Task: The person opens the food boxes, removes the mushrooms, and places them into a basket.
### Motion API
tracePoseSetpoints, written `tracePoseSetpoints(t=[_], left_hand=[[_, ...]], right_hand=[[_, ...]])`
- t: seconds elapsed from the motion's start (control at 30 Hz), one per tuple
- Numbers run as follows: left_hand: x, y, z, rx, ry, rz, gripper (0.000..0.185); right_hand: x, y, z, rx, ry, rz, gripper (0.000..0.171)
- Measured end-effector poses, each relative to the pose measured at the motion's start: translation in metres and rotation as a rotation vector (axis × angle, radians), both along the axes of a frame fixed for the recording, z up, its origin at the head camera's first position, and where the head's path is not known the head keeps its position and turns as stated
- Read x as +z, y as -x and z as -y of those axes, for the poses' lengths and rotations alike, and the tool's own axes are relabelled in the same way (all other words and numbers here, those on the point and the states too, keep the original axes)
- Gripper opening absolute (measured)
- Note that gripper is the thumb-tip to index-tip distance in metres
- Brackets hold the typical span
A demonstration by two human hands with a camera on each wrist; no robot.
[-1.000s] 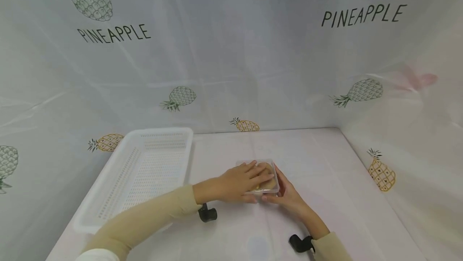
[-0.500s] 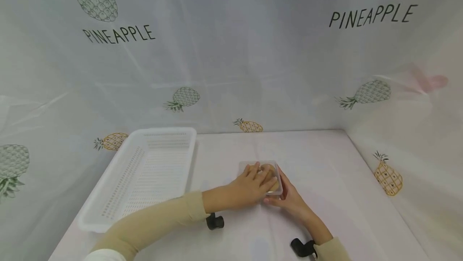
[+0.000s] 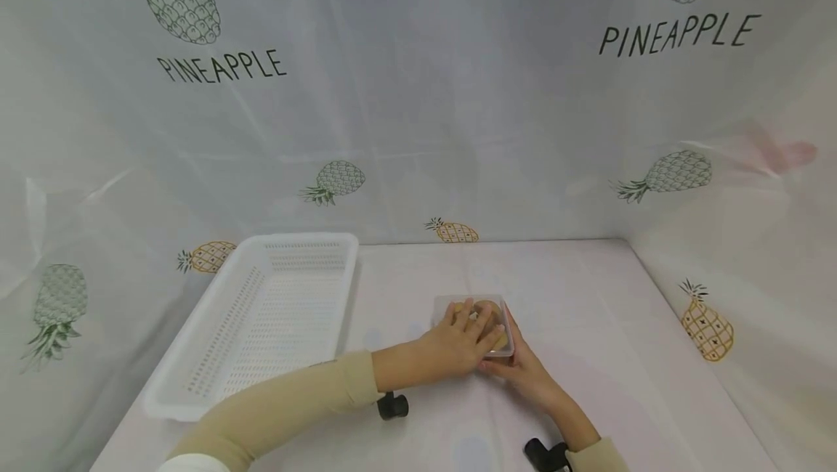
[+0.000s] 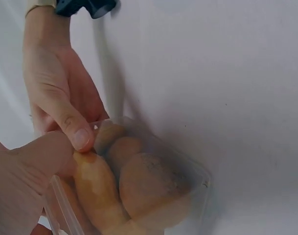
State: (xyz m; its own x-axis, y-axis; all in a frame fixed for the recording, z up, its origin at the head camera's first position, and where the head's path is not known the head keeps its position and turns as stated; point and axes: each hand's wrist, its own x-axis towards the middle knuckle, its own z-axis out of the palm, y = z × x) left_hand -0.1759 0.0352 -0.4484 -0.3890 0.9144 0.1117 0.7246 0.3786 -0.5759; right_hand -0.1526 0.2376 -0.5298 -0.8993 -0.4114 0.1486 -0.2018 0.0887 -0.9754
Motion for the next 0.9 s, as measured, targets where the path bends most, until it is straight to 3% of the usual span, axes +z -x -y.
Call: tracePoseSetpoints(t=[0.5,0.77,0.9], left_hand=[[0.0053,-0.0024,0.0009,-0.032,0.039,-0.107,0.057],[0.0076,0.0038,0.0016,-0.117,-0.117,-0.153,0.065],[0.0098,0.005,0.0015,-0.131,-0.115,-0.134,0.062]], right_hand=[[0.0005,0.0005,-0.0022,0.057,-0.03,-0.081,0.1],[0.002,-0.0011,-0.0041,0.067,-0.047,-0.076,0.098],[0.0032,-0.0006,-0.0046,0.071,-0.045,-0.078,0.098]])
